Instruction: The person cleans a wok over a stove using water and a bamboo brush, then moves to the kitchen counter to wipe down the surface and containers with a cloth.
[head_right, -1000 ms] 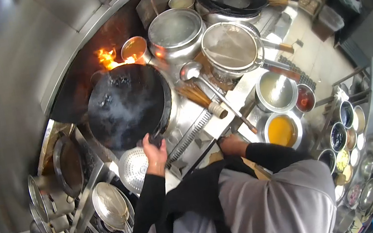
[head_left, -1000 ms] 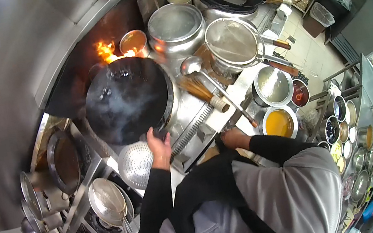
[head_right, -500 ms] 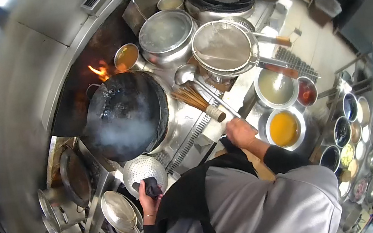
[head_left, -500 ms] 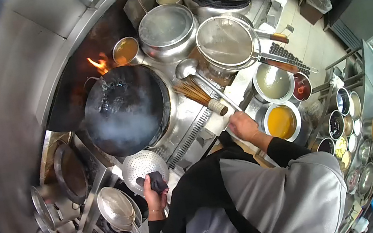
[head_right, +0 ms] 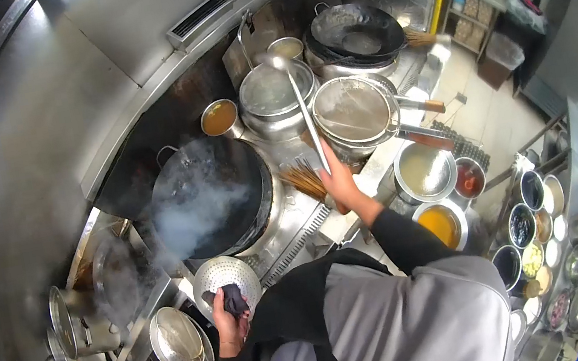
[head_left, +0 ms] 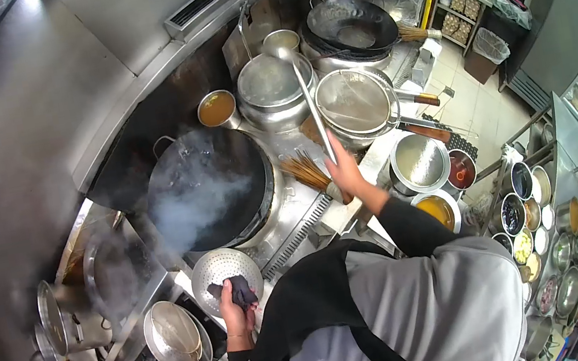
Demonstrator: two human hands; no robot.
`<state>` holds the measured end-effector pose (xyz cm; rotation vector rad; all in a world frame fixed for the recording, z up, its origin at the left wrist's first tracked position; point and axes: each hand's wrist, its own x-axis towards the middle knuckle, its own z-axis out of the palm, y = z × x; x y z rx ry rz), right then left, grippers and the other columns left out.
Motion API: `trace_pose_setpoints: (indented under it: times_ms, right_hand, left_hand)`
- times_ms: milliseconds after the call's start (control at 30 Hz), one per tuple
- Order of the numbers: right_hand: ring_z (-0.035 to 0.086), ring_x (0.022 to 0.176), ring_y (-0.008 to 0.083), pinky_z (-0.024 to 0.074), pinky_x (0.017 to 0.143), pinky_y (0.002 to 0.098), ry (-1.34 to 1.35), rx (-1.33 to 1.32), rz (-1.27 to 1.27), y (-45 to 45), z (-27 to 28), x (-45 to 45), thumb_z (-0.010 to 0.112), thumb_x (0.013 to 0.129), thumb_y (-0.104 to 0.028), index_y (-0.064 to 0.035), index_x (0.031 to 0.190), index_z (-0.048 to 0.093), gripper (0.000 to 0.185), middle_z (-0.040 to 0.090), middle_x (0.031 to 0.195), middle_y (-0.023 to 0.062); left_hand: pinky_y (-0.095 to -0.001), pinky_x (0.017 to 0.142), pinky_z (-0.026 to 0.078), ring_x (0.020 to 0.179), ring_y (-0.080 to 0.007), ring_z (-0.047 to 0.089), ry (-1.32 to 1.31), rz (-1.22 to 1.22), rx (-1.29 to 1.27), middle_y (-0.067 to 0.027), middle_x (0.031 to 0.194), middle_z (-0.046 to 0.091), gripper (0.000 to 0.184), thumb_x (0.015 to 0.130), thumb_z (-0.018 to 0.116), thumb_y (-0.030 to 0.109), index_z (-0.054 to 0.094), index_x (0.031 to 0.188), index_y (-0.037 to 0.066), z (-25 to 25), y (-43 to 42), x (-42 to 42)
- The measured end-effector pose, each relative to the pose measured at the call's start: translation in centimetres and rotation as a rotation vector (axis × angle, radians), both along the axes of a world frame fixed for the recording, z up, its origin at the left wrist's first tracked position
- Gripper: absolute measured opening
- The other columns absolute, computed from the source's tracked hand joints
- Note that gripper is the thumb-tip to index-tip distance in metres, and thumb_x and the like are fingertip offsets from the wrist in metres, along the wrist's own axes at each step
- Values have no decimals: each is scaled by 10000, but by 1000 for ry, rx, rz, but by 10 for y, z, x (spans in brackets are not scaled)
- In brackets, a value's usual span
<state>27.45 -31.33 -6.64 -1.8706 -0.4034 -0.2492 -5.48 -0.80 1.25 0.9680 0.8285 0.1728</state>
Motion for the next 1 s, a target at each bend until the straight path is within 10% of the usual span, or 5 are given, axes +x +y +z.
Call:
trace_pose_setpoints:
  times_ms: [200,267,567,700,1000]
  right_hand:
    - [698,1108,393,554,949,454,395,-59,87,67,148,183,607,877,-26,-72,1556,444,701,705,1213,282]
    - [671,1167,430,543,970,462,-79,-365,44,57,128,195,616,871,-44,-92,1557,446,708,673,1284,291]
    - [682,970,529,546,871,559,262,-231,120,-25,-5,-43,618,917,-77,-133,1618,286,778,694,1110,336]
    - [687,985,513,542,884,564,581,-446,73,-34,-17,-66,612,908,-54,-136,1613,299,776,688,1067,350]
    - [603,1079,494,518,965,551,233,-512,-30,-19,-69,-104,568,890,-62,-58,1422,549,532,595,1169,311]
  left_hand:
    - [-317,491,551,598,-213,689,2,28,175,-122,773,701,455,1035,582,482,644,1118,39,0,6,7]
    - [-355,564,581,717,-257,731,5,57,188,-132,860,723,439,1023,608,462,644,1131,38,-4,11,0]
    - [-348,591,605,633,-249,710,-11,-122,508,-131,913,717,142,972,642,62,648,1069,-42,10,-32,16]
    - [-431,1112,466,1264,-397,610,-62,-479,1376,-239,1342,630,524,816,724,28,615,1324,-43,19,-40,72]
    - [-474,1034,519,1143,-465,664,-15,-859,1592,-316,1209,688,500,790,701,169,677,1241,-46,-30,6,141]
